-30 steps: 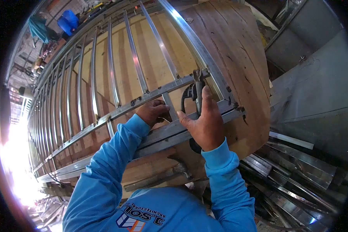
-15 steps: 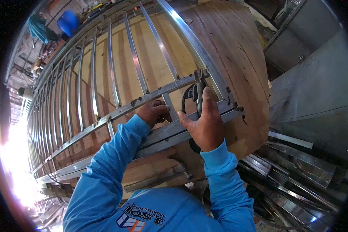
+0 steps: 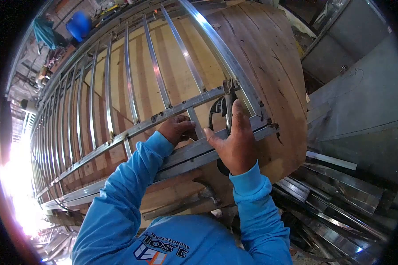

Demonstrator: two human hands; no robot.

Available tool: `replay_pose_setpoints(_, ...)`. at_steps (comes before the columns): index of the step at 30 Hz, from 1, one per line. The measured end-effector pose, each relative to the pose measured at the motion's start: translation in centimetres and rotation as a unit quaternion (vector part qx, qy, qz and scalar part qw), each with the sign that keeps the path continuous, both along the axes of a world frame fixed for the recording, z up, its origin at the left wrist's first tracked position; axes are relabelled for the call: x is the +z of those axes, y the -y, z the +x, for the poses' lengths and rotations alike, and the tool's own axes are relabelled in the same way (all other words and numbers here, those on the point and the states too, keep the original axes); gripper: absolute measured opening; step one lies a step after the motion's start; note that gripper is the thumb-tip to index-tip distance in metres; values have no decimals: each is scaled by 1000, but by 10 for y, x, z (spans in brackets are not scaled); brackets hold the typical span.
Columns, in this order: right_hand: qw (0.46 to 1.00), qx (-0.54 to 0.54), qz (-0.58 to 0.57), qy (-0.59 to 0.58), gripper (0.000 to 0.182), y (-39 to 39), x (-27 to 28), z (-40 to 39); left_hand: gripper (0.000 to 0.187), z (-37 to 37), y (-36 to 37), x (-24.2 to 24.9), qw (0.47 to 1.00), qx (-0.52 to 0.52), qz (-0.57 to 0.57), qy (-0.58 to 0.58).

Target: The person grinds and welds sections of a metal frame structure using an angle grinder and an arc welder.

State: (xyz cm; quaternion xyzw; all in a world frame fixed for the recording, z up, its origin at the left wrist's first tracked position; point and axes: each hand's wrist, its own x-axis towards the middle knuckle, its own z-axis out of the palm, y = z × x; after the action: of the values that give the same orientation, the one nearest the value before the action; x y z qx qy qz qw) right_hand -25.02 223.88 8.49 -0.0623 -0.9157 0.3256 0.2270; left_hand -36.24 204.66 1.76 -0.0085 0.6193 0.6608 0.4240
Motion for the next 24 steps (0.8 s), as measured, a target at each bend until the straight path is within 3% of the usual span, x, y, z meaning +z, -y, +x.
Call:
replay_pose_setpoints(1,999,-6,43,-32,96,0,-5,0,30,1,0,1,1000,-2,2,0)
replay_pose_setpoints(4,989,-14,-8,145,96,6,10,-2,26,6,-1,3,1000,14,12,2)
replay_pose_setpoints(6,996,-8,-4,83,95,5,0,-3,27,-1,-1,-4,999,-5,31,33)
replay_pose_setpoints(9,986,-20,-64,151,95,6,15,-1,27,7,-2,6,997,46,56,36)
replay_pose_setpoints(15,979,3,-163,118,88,5,19,1,22,0,5,-21,992,-33,-13,-117)
replay_pose_setpoints(18,990,-12,-122,73,86,7,10,2,27,-21,14,-70,971,-97,77,-205)
replay_pose_setpoints(19,993,-20,-106,50,87,9,6,3,29,-20,15,-74,986,-72,76,-134)
replay_pose_setpoints(22,997,-11,-67,-37,95,9,-15,7,36,-8,3,-21,994,7,72,85)
replay_pose_setpoints(24,994,31,-97,-25,97,16,-6,18,35,0,1,-2,998,-2,58,23)
